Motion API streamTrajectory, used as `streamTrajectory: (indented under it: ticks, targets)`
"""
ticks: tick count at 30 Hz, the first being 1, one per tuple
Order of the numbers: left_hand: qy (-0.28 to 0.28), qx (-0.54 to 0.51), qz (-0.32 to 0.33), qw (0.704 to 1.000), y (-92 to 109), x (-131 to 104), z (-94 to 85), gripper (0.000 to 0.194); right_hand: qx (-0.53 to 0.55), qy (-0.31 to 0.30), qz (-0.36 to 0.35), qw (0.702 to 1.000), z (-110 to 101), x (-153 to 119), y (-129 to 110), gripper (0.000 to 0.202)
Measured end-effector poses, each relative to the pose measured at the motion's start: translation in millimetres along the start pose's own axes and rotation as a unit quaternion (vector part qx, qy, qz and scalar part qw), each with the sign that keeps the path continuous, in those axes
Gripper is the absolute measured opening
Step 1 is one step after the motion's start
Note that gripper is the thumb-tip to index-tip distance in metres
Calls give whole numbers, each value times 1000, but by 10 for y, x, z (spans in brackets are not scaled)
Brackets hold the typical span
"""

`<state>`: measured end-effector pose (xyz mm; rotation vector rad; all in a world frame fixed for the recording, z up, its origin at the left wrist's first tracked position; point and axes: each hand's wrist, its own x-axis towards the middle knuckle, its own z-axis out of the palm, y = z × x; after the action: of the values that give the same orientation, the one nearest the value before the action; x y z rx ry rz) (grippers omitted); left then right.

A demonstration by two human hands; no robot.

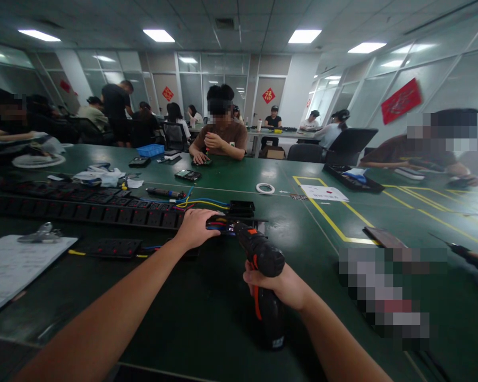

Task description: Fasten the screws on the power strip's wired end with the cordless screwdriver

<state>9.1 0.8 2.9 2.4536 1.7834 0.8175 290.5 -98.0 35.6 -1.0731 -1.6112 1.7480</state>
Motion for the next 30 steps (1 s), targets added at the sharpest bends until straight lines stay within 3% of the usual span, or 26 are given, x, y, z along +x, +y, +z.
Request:
streamTrajectory:
  ticks: [12, 30]
  targets:
    - [3, 2, 1, 1000, -5, -7, -2, 57, 6, 17, 10, 1000, 14, -1, -2, 49]
    - [1, 7, -2, 1000, 18, -6, -15, 55, 8, -10, -7, 1000, -3, 1, 13, 45]
